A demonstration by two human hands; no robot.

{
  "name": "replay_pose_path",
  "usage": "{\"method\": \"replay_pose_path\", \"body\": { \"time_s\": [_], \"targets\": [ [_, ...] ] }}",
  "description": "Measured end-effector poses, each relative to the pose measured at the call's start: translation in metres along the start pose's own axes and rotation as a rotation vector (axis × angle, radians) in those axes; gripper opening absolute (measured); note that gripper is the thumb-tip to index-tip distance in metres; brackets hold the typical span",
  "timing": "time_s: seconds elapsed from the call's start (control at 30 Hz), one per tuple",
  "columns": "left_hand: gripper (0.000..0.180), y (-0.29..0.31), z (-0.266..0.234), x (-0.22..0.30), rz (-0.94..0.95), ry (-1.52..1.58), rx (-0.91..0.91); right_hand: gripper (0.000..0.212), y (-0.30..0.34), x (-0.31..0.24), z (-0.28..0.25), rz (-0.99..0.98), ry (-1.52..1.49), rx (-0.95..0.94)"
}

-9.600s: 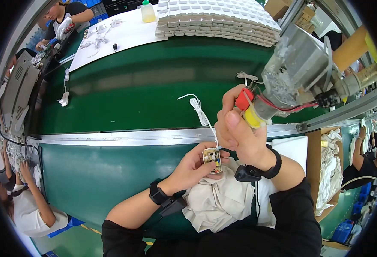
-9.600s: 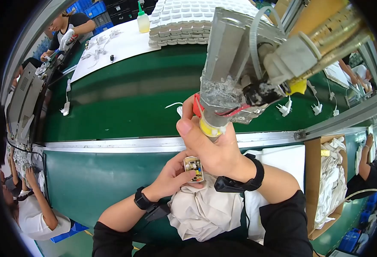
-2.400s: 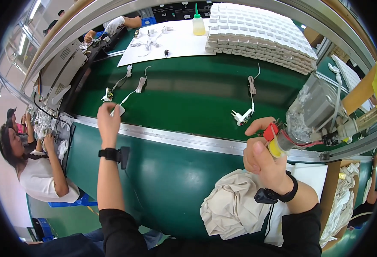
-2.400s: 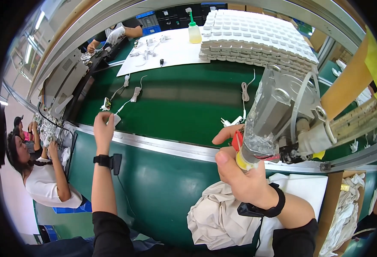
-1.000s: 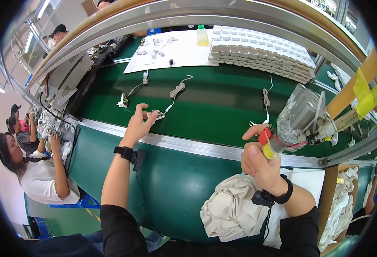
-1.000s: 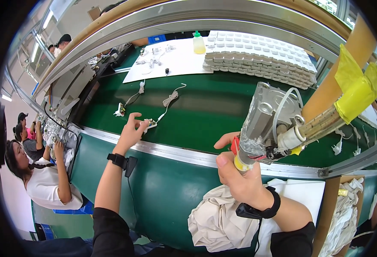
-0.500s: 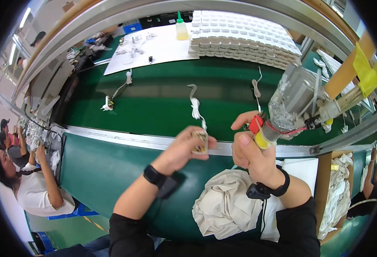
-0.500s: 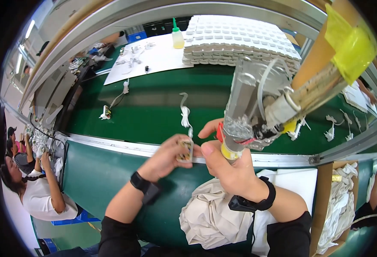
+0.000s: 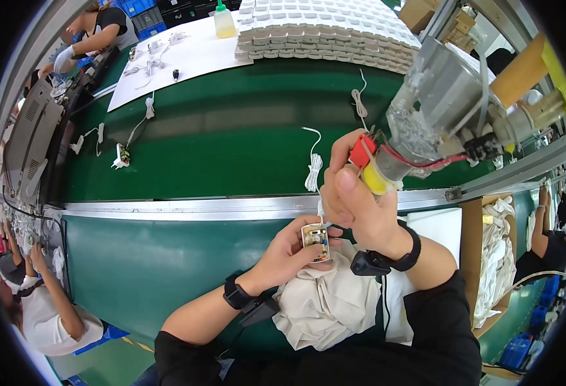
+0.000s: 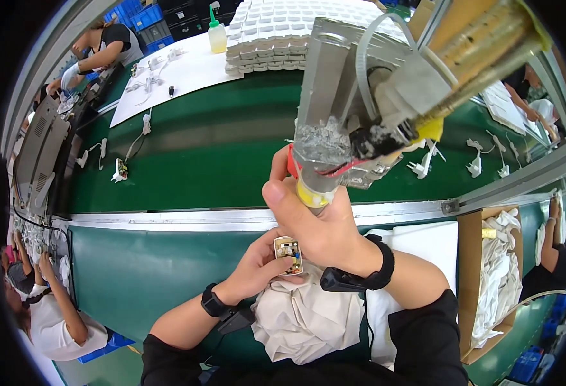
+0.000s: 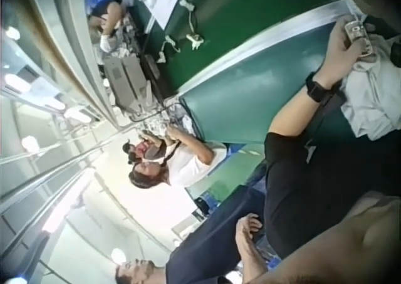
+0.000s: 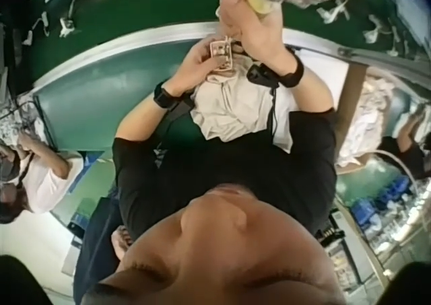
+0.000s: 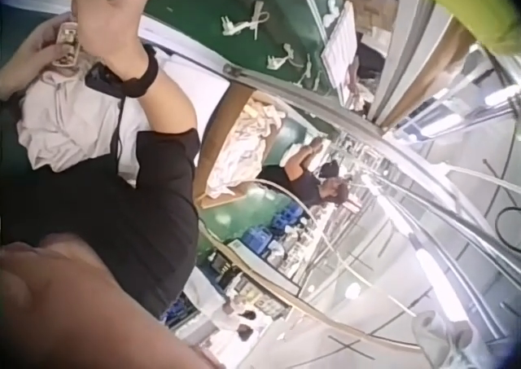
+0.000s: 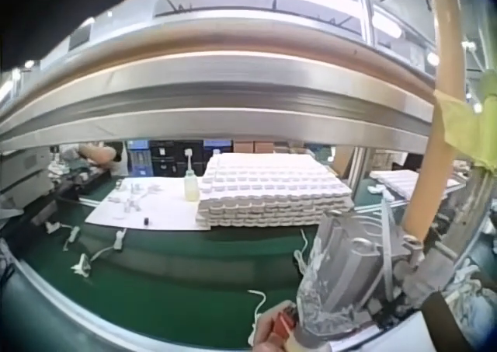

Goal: Assembling small electronic components on a production line using a handheld tool.

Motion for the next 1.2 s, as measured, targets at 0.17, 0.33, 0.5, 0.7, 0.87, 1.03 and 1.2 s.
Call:
{"method": "replay_pose_path", "body": {
  "time_s": [0.17,0.33,0.5,0.7,0.87,1.03,1.2],
  "targets": [
    [0.038,0.001,0.002,-0.001,0.030,0.042,-0.062,0.031,0.002,0.008,-0.002,-0.030,0.016,-0.031],
    [0.038,0.001,0.000,-0.003,0.034,0.023,-0.071,0.032,0.002,0.006,-0.003,-0.013,0.027,-0.014],
    [0.038,0.002,0.000,-0.006,0.030,0.031,-0.082,0.033,0.004,0.006,-0.001,-0.028,0.024,-0.018],
    [0.039,0.000,-0.002,-0.006,0.000,0.043,-0.022,0.034,0.005,0.000,0.003,0.029,0.018,0.000],
    [0.039,-0.005,-0.021,-0.003,-0.016,0.166,0.140,0.035,0.009,0.001,0.008,0.026,0.030,-0.040],
    [0.041,-0.002,-0.021,0.003,0.001,0.241,0.138,0.036,0.015,0.006,0.012,0.015,0.040,-0.082],
    [0.041,-0.001,-0.022,0.001,-0.001,0.267,0.116,0.036,0.017,0.008,0.013,0.028,0.049,-0.087]
  ]
}}
Point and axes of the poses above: each hand's wrist, its own y-axis away from the middle knuckle, its own z-axis out of the palm, x = y × z, the point moved 8 cm from there along -y, towards the middle knuckle, and after that the axes turned 6 degrees about x, right-handed, at the moved point
